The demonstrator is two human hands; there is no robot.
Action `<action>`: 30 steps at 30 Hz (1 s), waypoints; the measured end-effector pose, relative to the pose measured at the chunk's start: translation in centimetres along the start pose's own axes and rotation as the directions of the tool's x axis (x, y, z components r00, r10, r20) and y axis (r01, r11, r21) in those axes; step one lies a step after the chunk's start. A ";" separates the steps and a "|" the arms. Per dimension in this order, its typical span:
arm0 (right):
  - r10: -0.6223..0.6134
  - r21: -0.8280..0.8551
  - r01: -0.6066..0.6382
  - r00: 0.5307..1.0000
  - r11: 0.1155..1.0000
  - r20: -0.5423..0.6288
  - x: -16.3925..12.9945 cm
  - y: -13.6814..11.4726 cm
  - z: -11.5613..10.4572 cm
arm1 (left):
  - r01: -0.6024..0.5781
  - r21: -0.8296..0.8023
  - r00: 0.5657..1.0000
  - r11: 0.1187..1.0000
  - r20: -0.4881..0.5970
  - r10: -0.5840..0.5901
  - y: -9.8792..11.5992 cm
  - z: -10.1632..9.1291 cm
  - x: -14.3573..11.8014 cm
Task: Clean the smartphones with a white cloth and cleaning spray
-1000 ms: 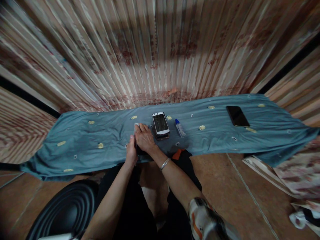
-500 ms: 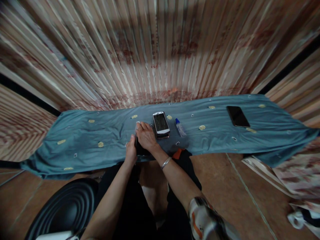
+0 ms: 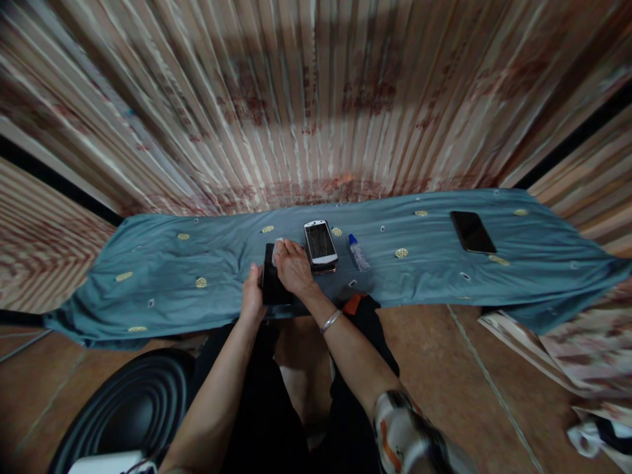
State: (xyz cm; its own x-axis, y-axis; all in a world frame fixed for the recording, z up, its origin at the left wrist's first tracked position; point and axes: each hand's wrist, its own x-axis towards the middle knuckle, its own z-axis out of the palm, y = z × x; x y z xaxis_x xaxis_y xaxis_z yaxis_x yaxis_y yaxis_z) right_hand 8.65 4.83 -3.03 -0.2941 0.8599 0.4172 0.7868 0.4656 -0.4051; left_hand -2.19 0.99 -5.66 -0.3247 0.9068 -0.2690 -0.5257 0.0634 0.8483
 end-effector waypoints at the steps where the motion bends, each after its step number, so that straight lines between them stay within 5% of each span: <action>1: -0.002 -0.003 0.002 1.000 1.000 0.001 0.0 0.1 0.0 | -0.016 0.015 0.999 1.000 -0.052 0.017 0.2 0.2 -0.2; 8: -0.001 0.010 0.001 1.000 1.000 0.001 -0.3 0.2 0.3 | -0.011 -0.039 0.999 0.999 0.032 0.013 1.3 0.4 -0.6; 30: -0.067 0.097 0.063 0.997 0.993 0.042 -1.9 -0.3 0.7 | 0.084 -0.182 0.996 0.980 0.003 -0.085 1.9 0.0 0.1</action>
State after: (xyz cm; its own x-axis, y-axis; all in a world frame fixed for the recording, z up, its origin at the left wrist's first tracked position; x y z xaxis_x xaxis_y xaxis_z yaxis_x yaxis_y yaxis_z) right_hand 8.63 3.18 -4.31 -0.3689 0.8347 0.4088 0.7104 0.5368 -0.4551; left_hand -3.28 1.19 -4.05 -0.2765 0.8992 -0.3392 -0.6852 0.0630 0.7256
